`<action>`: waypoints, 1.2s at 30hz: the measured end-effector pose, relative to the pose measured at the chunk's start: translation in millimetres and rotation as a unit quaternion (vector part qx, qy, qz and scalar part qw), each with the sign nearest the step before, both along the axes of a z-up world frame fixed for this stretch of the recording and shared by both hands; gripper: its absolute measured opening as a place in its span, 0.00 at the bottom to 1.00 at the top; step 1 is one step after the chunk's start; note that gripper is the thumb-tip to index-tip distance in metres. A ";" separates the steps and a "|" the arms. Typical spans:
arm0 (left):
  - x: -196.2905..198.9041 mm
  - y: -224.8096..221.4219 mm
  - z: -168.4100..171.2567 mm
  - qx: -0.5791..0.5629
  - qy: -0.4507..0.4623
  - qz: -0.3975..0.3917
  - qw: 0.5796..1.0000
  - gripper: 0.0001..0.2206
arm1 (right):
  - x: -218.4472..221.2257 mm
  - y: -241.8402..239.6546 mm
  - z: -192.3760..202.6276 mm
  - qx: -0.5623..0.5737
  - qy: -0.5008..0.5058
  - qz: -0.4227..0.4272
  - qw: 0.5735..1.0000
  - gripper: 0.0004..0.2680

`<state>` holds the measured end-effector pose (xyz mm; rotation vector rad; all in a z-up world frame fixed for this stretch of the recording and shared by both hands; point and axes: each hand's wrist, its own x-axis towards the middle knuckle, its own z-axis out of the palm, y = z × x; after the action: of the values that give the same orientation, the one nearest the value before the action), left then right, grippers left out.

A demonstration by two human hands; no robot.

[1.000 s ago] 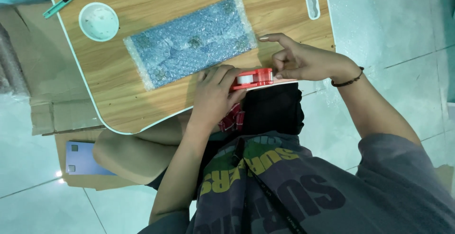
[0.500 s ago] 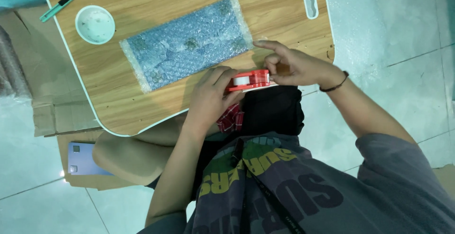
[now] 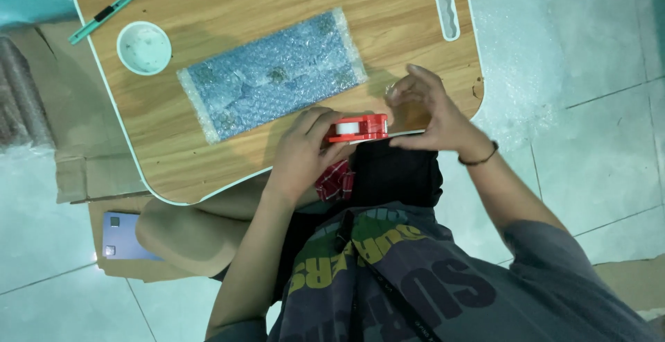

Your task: Wrapping a blue object in bubble wrap and securing it inside a cardboard box for shipping.

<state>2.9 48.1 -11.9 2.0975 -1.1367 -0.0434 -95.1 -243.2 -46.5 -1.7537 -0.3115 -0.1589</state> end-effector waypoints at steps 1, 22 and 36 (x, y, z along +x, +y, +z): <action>-0.8 -1.7 -1.2 0.000 -0.001 -0.001 1.000 0.20 | -3.0 10.3 -2.9 0.000 -0.001 -0.001 1.000 0.50; -86.4 47.9 -34.8 -0.131 -0.061 0.205 0.968 0.06 | 58.8 -52.4 39.0 -0.187 -0.058 -0.436 0.878 0.40; -82.7 68.4 -12.6 -0.107 -0.023 0.086 0.990 0.06 | 62.6 -9.0 77.9 -0.347 -0.119 -0.447 0.816 0.30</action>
<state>-79.8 116.5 -24.5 2.0041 -0.9377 0.2011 -32.5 -252.2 31.4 -2.4996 0.3707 -1.0631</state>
